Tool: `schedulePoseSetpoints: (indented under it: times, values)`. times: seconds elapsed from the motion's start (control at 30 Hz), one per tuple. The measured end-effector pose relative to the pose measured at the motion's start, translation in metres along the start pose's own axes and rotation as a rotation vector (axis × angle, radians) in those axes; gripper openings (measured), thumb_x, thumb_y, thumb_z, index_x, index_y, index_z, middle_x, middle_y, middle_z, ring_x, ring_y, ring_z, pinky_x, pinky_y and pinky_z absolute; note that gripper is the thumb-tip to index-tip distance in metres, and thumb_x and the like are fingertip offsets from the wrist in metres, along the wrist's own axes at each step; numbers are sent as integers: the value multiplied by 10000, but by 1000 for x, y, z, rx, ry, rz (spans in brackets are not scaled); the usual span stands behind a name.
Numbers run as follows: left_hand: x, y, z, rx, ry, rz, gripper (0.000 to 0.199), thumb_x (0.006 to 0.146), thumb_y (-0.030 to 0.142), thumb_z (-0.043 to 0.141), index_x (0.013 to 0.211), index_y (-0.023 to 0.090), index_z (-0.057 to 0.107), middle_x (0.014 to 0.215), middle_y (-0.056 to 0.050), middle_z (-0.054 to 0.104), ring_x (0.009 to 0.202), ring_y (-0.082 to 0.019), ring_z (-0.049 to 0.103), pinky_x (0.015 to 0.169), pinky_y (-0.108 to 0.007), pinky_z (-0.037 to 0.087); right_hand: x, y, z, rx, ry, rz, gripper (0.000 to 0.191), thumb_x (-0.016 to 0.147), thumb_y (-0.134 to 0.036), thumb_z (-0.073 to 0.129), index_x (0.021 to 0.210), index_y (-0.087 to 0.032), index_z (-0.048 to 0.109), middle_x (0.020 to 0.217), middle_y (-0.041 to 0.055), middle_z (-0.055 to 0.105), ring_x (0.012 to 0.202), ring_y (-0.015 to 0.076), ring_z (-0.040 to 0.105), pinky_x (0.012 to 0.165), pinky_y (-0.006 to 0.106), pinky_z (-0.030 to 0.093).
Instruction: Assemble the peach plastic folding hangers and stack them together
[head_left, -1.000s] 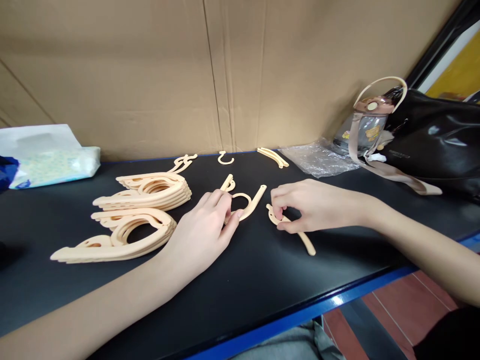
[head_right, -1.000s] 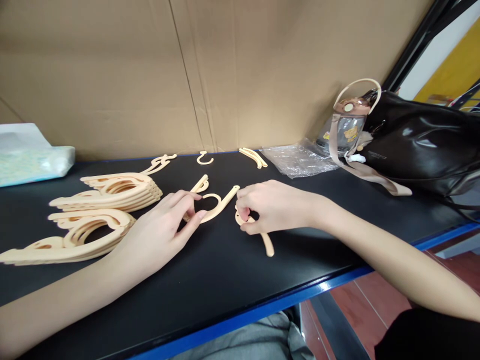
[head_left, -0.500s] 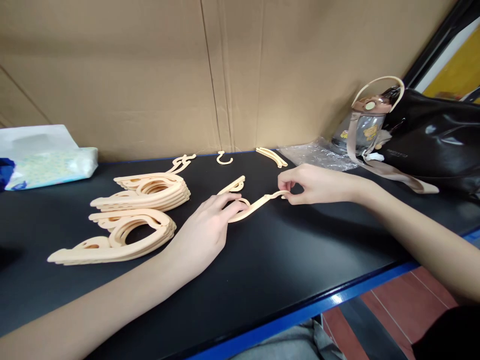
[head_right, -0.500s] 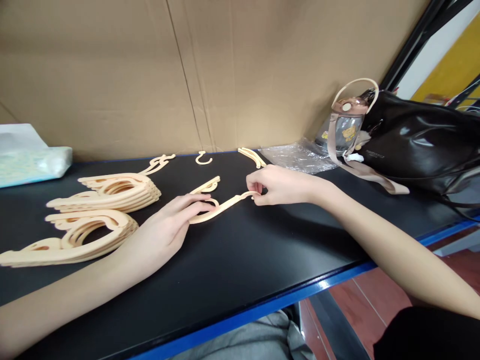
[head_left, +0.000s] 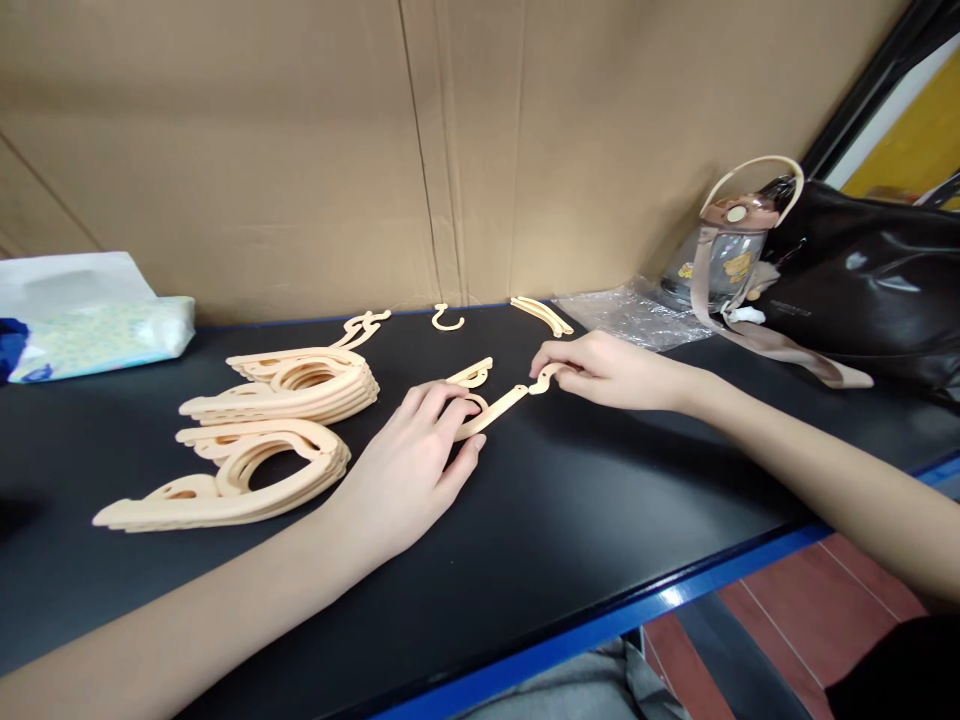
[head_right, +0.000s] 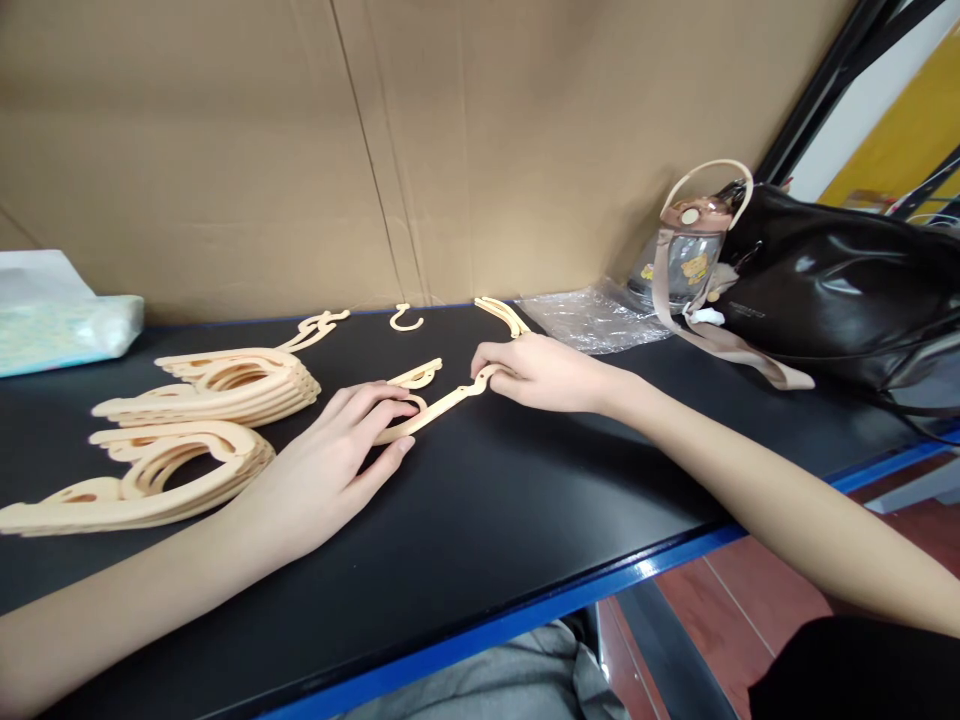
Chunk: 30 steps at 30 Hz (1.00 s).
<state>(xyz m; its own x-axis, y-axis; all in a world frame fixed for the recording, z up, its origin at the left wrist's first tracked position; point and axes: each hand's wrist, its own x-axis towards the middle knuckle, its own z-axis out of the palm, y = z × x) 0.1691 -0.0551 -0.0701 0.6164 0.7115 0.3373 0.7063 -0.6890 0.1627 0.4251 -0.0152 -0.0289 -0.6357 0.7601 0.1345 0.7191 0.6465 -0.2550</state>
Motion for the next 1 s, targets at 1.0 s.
schedulePoseSetpoints:
  times: [1.0]
  values:
    - [5, 23, -3, 155, 62, 107, 431, 962, 390, 445, 1265, 94, 522, 1357, -158, 521, 1333, -302, 397, 1084, -485, 391, -17, -7, -13, -157, 84, 16, 278, 913, -204, 512, 1096, -186, 720, 954, 55, 753, 762, 182, 679, 668, 276, 450]
